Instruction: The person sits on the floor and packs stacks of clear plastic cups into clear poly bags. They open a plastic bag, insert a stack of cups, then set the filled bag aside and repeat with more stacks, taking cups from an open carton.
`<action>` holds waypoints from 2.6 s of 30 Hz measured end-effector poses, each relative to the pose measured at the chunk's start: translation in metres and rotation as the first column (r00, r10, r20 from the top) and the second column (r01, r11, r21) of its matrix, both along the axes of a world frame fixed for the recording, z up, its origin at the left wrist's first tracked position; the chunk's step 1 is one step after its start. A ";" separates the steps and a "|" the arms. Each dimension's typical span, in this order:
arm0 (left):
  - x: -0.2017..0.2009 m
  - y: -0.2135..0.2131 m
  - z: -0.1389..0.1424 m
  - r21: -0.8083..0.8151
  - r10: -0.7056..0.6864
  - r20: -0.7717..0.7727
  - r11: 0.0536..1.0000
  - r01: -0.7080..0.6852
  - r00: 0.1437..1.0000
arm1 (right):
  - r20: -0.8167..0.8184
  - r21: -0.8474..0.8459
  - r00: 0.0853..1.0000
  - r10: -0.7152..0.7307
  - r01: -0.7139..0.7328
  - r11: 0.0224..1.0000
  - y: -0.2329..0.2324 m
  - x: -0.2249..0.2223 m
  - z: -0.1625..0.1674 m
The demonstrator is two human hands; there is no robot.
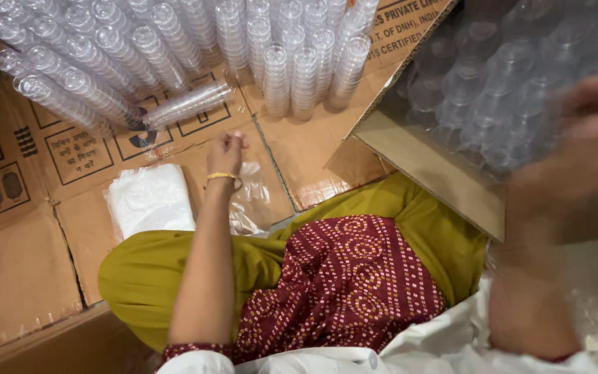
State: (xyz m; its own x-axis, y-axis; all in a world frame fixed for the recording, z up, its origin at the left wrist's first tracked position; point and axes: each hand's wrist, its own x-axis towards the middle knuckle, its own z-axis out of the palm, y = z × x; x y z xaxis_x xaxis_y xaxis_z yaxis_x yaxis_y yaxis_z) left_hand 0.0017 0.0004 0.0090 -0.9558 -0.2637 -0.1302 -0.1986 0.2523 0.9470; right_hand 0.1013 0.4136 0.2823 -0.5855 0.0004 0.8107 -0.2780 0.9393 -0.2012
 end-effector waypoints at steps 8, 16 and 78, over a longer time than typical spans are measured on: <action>-0.043 -0.077 0.019 -0.680 0.249 -0.042 0.702 -0.210 0.968 | 0.655 -0.508 0.431 0.621 -0.357 0.784 -0.135 -0.018 -0.238; -0.074 -0.123 0.012 -0.801 0.094 0.064 0.598 -0.005 0.993 | 0.735 -0.597 0.385 0.559 -0.023 0.802 -0.119 -0.014 -0.290; 0.050 0.044 -0.031 0.679 -0.262 0.152 0.729 0.092 0.953 | 0.352 -0.886 0.300 0.887 0.412 0.212 -0.188 -0.023 -0.287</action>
State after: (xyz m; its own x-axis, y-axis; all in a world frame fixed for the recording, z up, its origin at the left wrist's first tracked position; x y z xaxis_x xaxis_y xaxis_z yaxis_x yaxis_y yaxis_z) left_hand 0.0516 0.0443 -0.0222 -0.8979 0.1402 -0.4173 -0.4388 -0.3637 0.8217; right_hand 0.0781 0.2257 -0.0049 -0.8733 -0.1859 -0.4504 0.4762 -0.1300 -0.8697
